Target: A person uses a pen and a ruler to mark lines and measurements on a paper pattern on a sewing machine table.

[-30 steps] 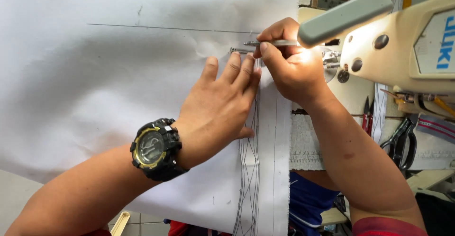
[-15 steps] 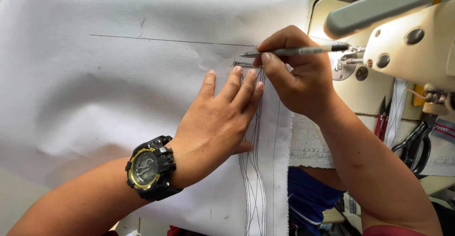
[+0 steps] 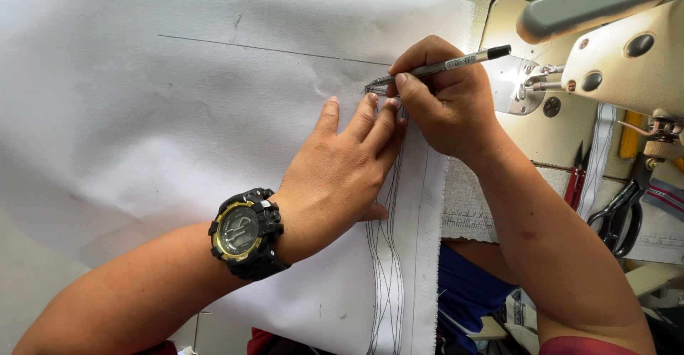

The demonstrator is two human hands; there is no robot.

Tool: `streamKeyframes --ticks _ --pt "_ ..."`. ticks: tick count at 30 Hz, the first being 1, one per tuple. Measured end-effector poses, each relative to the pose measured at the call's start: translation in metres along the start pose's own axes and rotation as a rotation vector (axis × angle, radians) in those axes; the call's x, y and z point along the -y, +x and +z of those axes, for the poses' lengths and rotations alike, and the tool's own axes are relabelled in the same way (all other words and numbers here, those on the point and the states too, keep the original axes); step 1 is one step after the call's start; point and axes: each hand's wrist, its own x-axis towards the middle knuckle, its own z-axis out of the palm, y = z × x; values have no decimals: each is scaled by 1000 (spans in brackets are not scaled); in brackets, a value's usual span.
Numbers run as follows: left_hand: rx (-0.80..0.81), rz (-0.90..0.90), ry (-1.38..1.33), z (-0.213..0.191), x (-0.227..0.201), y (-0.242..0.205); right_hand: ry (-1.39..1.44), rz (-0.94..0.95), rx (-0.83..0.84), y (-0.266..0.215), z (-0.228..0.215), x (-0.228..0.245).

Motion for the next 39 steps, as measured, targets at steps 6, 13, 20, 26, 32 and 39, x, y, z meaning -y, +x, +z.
streamKeyframes --ticks 6,13,20,26,32,39 --pt "-15 -9 -35 1 0 0 -120 -73 42 -2 -2 6" --pt "11 12 -17 0 0 0 -242 -141 45 -13 -22 -2" --pt "18 18 -1 -1 2 0 -579 -175 -36 -43 -52 21" --pt "20 7 -8 3 -2 1 -395 -242 -41 -39 -43 22" --pt "24 0 -21 3 -3 2 -240 -79 -24 -18 -31 6" --pt "4 -4 -2 -4 0 2 -234 -146 56 -17 -32 -5"
